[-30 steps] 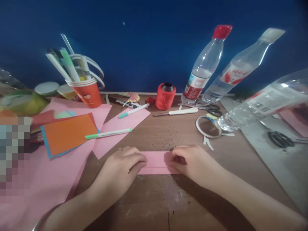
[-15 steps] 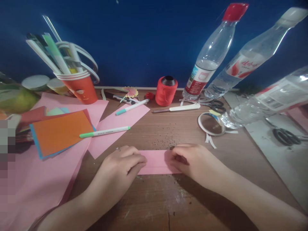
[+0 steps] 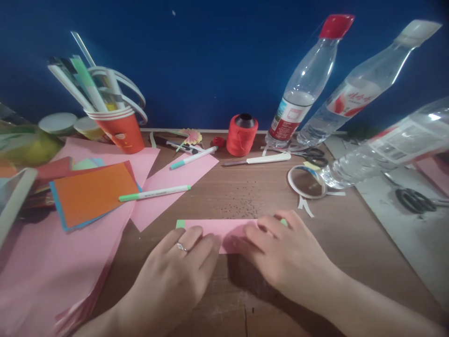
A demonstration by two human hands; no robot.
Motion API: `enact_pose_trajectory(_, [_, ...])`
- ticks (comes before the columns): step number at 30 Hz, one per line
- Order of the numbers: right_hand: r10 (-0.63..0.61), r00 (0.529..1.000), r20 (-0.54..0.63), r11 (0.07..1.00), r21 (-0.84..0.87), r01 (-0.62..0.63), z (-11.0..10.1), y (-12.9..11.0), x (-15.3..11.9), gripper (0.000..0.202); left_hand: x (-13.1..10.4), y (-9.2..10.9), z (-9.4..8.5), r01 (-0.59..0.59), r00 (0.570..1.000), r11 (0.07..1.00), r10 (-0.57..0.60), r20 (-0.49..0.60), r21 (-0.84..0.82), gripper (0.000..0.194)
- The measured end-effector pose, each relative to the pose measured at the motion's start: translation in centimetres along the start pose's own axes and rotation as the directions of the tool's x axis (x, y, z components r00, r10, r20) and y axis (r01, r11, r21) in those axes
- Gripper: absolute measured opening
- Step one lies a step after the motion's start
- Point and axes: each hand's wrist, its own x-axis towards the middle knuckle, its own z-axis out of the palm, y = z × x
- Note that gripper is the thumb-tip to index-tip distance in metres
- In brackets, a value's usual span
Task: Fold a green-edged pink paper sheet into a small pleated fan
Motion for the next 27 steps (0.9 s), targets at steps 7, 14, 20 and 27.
enact_pose_trajectory(7, [-0.113, 0.994, 0.004, 0.993, -0.045, 0.114, 0.5, -2.0, 0.0, 0.022, -0.9, 1.4, 0.2, 0.009, 0.998, 0.994, -0.003, -0.055, 0.11, 0.038])
enact_pose_trajectory(14, [-0.143, 0.987, 0.067, 0.99, -0.001, 0.144, 1.2, -2.2, 0.0, 0.021, -2.5, 3.2, 1.1, 0.035, 0.999, 0.975, -0.035, -0.004, 0.217, 0.045])
enact_pose_trajectory(20, [-0.158, 0.985, 0.067, 0.987, -0.004, 0.159, 1.6, -2.1, -0.2, 0.028, -3.4, 3.7, 1.0, 0.078, 0.997, 0.978, -0.078, -0.012, 0.193, 0.041])
enact_pose_trajectory(27, [-0.173, 0.984, 0.036, 0.985, 0.007, 0.172, 1.7, -2.0, -0.4, 0.028, -3.3, 3.5, 0.6, 0.121, 0.992, 0.959, -0.124, -0.005, 0.257, 0.039])
